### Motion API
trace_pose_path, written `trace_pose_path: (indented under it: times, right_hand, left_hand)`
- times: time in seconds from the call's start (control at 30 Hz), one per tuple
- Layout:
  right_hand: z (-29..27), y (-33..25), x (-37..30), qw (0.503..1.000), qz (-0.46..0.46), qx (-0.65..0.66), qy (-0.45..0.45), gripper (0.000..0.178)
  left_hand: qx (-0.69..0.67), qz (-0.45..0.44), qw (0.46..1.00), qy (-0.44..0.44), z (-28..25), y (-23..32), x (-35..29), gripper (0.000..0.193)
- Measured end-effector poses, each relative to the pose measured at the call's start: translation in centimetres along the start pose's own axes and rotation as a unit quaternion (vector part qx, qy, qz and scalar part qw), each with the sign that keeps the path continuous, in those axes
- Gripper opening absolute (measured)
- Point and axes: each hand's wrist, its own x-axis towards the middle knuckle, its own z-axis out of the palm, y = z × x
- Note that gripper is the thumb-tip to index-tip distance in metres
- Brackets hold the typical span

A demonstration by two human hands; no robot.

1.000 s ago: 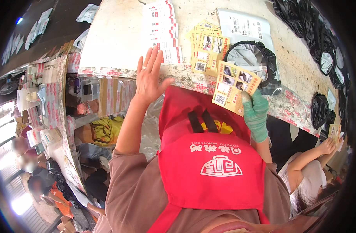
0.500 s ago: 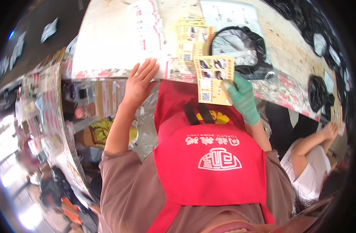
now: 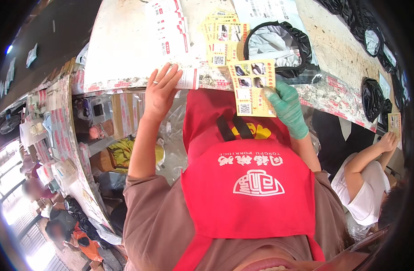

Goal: The person places small yellow cards into black plastic bags, then puts the bags into white shipping envelopes and seals them. The person repeats this process for multiple items at a packing station.

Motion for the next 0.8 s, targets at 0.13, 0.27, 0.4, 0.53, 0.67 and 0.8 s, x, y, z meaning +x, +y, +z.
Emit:
trace_pose_path:
  times: [0.13,0.27,0.4,0.53,0.67,0.8]
  right_hand:
    - [0.5,-0.3,0.5,0.998,-0.037,-0.037,-0.019,0.026]
    - [0.6,-0.4,0.8,0.997,-0.038,-0.049,-0.056,0.025]
    - [-0.2,0.0,1.1,0.974,-0.171,-0.136,-0.057,0.023]
    - [-2.6,-0.8,0.0,0.996,0.018,0.048,-0.072,0.036]
    - [-2.1,-2.0,-3.3,0.947,0.039,0.317,-0.034,0.061]
    - [-0.4,-1.1,-5.4,0.928,-0.068,0.366,-0.029,0.075]
  left_hand:
    - [-0.198,-0.111,0.974,0.002,-1.7,1.4,-0.2,0.024]
    - [-0.371,-0.08,0.925,-0.023,-3.0,7.4,4.2,0.017]
    - [-0.428,-0.126,0.884,-0.14,-1.3,10.8,7.4,0.017]
    - [-0.533,-0.162,0.831,0.006,-0.4,14.5,9.4,0.03]
    - [-0.525,-0.159,0.835,0.051,0.6,17.4,10.2,0.02]
    - [-0.385,0.002,0.909,0.156,2.4,19.5,10.5,0.021]
